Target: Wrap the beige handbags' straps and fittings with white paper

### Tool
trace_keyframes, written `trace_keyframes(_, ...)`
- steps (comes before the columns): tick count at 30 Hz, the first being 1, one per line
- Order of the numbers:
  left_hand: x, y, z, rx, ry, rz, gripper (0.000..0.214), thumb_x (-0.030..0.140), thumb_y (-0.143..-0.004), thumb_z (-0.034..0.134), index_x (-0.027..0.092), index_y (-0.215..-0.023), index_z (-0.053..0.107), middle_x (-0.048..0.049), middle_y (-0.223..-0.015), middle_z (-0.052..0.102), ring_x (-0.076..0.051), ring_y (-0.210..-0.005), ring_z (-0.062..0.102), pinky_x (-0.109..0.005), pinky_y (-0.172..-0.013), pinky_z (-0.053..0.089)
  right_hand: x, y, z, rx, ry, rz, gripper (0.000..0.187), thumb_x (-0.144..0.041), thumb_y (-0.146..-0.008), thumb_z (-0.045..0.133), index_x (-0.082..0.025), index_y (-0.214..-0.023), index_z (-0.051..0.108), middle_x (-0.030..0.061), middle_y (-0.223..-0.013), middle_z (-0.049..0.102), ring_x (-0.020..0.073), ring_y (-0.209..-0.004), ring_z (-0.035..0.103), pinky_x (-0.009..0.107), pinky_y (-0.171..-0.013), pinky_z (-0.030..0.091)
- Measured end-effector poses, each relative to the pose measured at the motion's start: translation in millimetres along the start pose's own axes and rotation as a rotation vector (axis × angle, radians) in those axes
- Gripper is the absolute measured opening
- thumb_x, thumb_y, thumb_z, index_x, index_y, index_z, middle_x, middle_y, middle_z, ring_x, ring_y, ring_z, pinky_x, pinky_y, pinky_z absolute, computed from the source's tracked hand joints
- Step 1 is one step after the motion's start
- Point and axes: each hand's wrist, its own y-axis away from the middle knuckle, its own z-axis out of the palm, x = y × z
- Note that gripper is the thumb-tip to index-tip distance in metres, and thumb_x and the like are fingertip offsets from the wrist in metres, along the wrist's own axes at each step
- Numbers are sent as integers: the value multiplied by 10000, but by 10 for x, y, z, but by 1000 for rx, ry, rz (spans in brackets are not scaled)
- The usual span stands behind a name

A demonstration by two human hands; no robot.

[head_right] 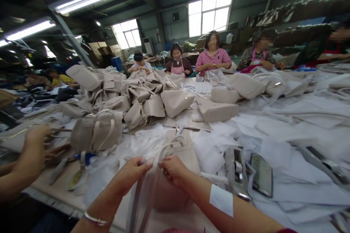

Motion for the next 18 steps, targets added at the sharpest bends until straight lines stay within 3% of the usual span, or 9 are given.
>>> trace_keyframes(5,58,3,177,-93,5,47,307,394,-705,679,106,-804,710,-40,-730,703,-184,-696,608,-260,-656,432,49,-14,85,-156,-199,-70,135,-185,-614,611,-147,-739,576,-63,-466,494,55,-371,391,174,-381,253)
trace_keyframes(8,13,16,258,0,-165,44,269,370,-721,640,113,-748,713,-25,-680,686,-190,-676,598,-260,-608,395,9,77,-16,-317,-300,-66,275,-108,-570,626,-142,-842,606,-23,-600,607,88,-500,536,187,-469,370)
trace_keyframes(10,-24,22,296,61,-279,84,248,356,-741,612,128,-735,708,-13,-671,672,-186,-669,585,-259,-589,363,-50,126,-106,-366,-357,-21,274,-139,-611,627,-143,-884,613,7,-688,654,111,-581,590,201,-513,414)
trace_keyframes(14,-103,37,406,111,-543,144,217,339,-771,587,156,-700,679,-38,-724,647,-197,-716,584,-275,-626,354,-138,80,-158,-222,-369,86,222,-318,-789,571,-116,-867,624,53,-676,674,144,-581,614,246,-551,466)
trace_keyframes(18,-182,99,533,166,-773,181,207,359,-786,597,170,-798,682,-84,-892,601,-217,-823,587,-303,-727,396,-123,-47,-77,-101,-302,114,78,-157,-738,602,-104,-790,625,48,-612,671,145,-530,603,249,-544,466)
